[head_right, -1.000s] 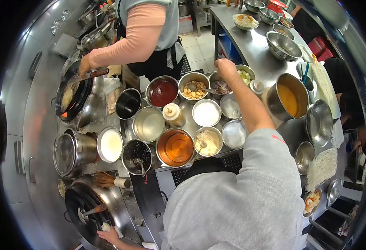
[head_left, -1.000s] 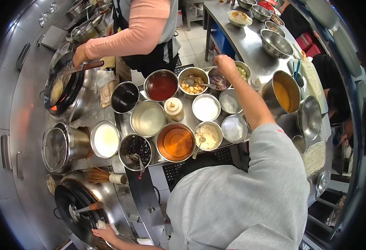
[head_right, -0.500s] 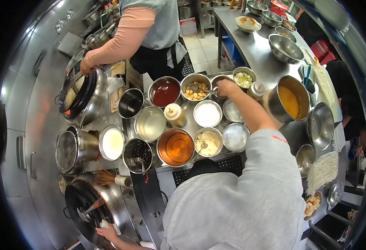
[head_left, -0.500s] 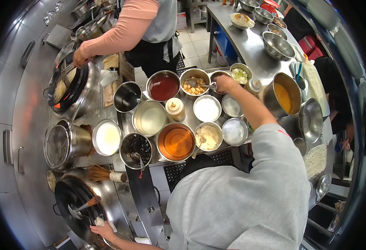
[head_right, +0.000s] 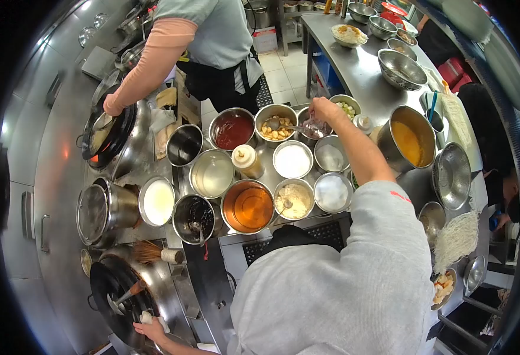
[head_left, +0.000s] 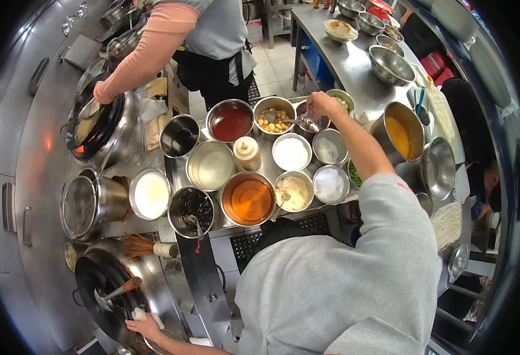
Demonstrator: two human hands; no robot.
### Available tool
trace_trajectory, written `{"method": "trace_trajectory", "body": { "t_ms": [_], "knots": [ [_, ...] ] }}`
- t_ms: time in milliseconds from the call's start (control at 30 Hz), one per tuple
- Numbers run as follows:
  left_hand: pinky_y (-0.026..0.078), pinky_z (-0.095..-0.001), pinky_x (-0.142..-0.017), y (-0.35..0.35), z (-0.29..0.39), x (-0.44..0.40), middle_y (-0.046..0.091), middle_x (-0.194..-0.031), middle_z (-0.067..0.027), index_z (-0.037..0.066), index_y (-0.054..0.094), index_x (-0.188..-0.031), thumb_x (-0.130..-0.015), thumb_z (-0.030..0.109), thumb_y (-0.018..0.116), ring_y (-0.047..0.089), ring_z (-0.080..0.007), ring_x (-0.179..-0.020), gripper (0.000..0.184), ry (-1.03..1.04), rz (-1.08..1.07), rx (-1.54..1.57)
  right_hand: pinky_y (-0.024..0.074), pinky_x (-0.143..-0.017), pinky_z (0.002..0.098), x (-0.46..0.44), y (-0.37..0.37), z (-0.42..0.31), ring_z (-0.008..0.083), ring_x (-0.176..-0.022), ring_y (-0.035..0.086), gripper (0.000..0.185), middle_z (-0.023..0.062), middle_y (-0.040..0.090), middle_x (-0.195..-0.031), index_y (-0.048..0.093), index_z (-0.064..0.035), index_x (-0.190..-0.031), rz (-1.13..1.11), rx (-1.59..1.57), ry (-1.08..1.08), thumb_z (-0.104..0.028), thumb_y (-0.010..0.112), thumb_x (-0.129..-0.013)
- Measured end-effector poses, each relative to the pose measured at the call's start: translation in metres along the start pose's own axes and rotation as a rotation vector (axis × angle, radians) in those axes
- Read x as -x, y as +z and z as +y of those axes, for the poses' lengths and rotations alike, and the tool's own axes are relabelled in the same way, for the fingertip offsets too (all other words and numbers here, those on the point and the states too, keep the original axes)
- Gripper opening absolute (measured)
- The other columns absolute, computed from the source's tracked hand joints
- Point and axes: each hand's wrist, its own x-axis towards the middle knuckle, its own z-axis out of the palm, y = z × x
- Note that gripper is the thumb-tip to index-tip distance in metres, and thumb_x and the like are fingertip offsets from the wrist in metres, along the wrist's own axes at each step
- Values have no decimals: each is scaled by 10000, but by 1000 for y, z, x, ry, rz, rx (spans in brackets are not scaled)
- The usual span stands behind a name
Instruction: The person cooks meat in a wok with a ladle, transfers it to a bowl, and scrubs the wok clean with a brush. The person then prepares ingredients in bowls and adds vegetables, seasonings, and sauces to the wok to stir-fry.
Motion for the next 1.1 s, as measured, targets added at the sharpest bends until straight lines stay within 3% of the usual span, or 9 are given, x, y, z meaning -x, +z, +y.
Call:
{"method": "trace_trajectory", "body": {
  "t_ms": [133,267,367,400,433,500,600,733,1100],
  "knots": [
    [328,-429,-1099,-1,6,4,171,-1491,-295,-68,129,-1451,-741,126,699,264,-411,-1369,931,-23,24,25,561,-723,359,4,19,9,295,-781,698,210,159,707,-934,728,-67,-969,155,-212,21,-6,633,-792],
    [330,-433,-1100,-1,1,6,180,-1494,-285,-50,140,-1458,-742,126,704,255,-411,-1373,928,26,38,40,565,-571,301,-1,33,31,163,-678,668,166,71,691,-785,697,35,-964,91,-1000,264,23,659,-803],
    [319,-432,-1109,-7,3,12,192,-1495,-278,-37,147,-1462,-742,121,707,242,-406,-1381,925,41,31,58,567,-582,314,-10,53,42,186,-649,679,168,89,699,-782,706,1,-953,-34,-859,375,16,640,-800],
    [314,-431,-1112,-3,-1,9,196,-1495,-277,-32,150,-1463,-744,117,706,239,-405,-1383,921,50,43,48,565,-582,329,-3,50,35,201,-610,683,166,135,698,-774,716,-41,-940,-69,-388,213,-39,626,-801],
    [308,-430,-1116,0,-5,7,199,-1496,-276,-28,153,-1464,-745,113,706,237,-404,-1385,918,53,58,41,569,-683,372,9,36,3,248,-736,706,182,169,704,-863,728,-93,-939,-151,-317,396,-92,604,-805],
    [298,-426,-1121,-3,-1,8,198,-1497,-279,-21,156,-1465,-747,103,705,234,-405,-1388,912,45,41,61,540,-820,399,7,59,-10,291,-912,685,211,153,700,-987,722,-115,-985,-177,135,148,-122,606,-809],
    [293,-421,-1120,-9,1,12,198,-1499,-279,-11,160,-1467,-748,90,704,239,-405,-1389,907,22,17,82,499,-904,418,-5,84,-12,313,-1041,638,273,126,676,-1097,692,-144,-1080,-99,-48,191,-144,616,-818],
    [310,-428,-1102,-12,1,11,203,-1495,-284,-3,153,-1471,-736,103,720,259,-407,-1383,934,32,11,64,566,-689,352,-14,50,0,201,-743,695,298,112,718,-852,730,-55,-911,-326,-369,409,-126,789,-627],
    [292,-424,-1118,0,5,6,215,-1475,-307,-53,152,-1452,-736,124,726,195,-404,-1400,935,12,30,110,538,-738,297,21,0,30,187,-806,649,122,89,669,-914,635,8,-946,-78,-1377,347,25,630,-825]
  ]
}}
